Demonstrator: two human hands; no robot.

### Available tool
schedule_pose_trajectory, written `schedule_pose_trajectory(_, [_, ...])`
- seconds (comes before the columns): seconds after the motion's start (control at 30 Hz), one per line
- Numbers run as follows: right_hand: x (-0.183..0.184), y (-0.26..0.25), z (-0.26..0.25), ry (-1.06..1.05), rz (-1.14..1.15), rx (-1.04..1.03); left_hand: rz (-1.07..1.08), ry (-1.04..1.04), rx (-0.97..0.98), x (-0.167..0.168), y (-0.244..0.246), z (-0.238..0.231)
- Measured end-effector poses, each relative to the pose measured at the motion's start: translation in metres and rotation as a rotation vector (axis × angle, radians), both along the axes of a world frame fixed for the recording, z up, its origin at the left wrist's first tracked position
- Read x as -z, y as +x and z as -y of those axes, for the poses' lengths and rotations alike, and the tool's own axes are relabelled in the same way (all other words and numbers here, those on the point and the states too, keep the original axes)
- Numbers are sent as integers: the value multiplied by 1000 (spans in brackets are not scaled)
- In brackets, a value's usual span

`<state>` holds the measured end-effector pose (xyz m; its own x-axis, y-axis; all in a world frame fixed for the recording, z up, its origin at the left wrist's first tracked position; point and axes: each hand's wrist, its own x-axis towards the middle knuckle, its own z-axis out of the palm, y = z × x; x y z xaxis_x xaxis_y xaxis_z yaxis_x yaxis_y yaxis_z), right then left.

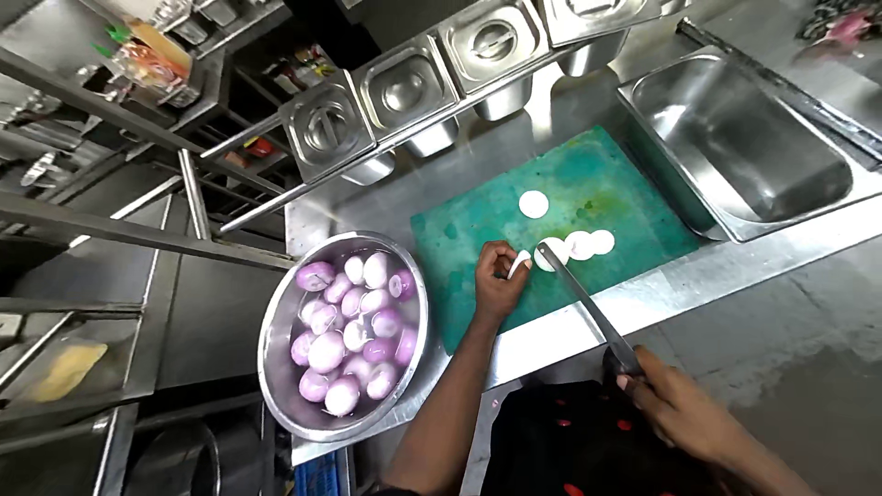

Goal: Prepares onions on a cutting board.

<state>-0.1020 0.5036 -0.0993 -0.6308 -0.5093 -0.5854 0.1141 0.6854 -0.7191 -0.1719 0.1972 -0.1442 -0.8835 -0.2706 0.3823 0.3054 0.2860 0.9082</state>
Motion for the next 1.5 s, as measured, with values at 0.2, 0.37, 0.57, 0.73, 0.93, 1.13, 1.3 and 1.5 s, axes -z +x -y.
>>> schedule_pose_trajectory(0.2, [-14, -13, 42, 244, -112, -145, 4, 80, 41, -1, 3, -1])
schedule_pose_trajectory(0.37, [-12, -12, 52, 323, -201, -188, 81, 88, 98, -5, 11, 6])
schedule_pose_trajectory(0.57, [-11, -8, 53, 363, -314, -199, 111, 66, 84, -4, 10, 11])
schedule_pose_trajectory(0.73, [-12, 0, 54, 338, -687, -117, 145, 17, 81, -7, 8, 12])
schedule_pose_trajectory(0.93, [-15, 2, 56, 353, -772, -144, 140, 1, 76, -7, 7, 10])
schedule_pose_trajectory(1.13, [-13, 4, 58, 358, -804, -151, 126, -11, 60, -6, 7, 9])
schedule_pose_trajectory(1.3, [-20, -21, 82, 413, -549, -227, 127, -26, 43, -6, 8, 8])
schedule_pose_trajectory(1.5, [-21, -43, 104, 425, -477, -266, 107, -33, 36, -4, 7, 7])
